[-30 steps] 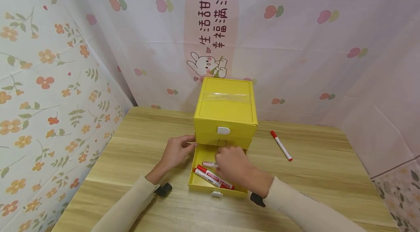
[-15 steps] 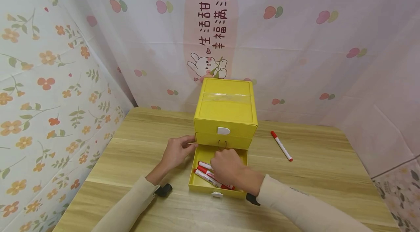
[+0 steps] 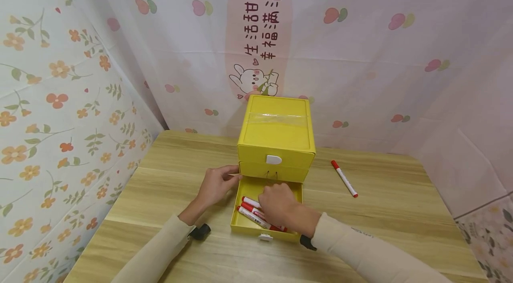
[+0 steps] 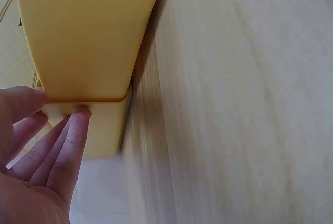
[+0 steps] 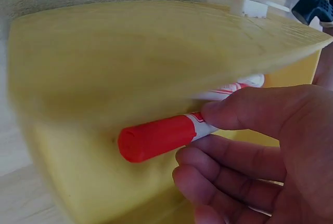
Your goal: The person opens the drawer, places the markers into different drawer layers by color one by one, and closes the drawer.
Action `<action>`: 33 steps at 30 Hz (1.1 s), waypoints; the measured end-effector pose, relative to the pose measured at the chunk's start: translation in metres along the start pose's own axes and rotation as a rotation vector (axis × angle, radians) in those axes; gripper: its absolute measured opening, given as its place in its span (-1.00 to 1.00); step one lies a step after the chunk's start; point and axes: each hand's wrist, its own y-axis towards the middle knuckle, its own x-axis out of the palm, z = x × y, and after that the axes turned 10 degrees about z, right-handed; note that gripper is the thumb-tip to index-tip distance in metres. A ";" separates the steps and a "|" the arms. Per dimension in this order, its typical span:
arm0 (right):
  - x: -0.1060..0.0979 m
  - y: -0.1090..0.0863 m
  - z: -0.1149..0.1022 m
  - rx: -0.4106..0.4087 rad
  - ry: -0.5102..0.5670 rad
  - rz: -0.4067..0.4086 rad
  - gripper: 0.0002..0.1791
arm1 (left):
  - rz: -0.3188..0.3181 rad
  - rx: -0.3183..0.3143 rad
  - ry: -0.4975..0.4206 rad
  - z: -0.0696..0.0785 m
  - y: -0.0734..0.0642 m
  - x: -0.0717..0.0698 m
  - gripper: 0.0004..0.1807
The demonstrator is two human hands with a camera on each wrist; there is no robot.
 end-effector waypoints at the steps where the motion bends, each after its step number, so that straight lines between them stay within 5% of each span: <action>1: 0.001 0.000 0.000 0.007 0.004 -0.011 -0.60 | 0.000 -0.001 0.001 0.000 0.000 0.000 -0.68; 13: 0.005 0.000 0.001 0.022 0.039 -0.023 -0.68 | 0.011 0.002 -0.008 0.000 -0.001 0.000 -0.69; 23: 0.001 -0.006 0.011 0.012 0.056 0.053 -0.57 | 0.008 0.014 -0.003 0.001 -0.001 0.000 -0.69; 33: -0.018 -0.030 0.038 -0.045 0.274 0.181 -0.86 | 0.005 -0.008 -0.011 -0.001 -0.003 0.000 -0.68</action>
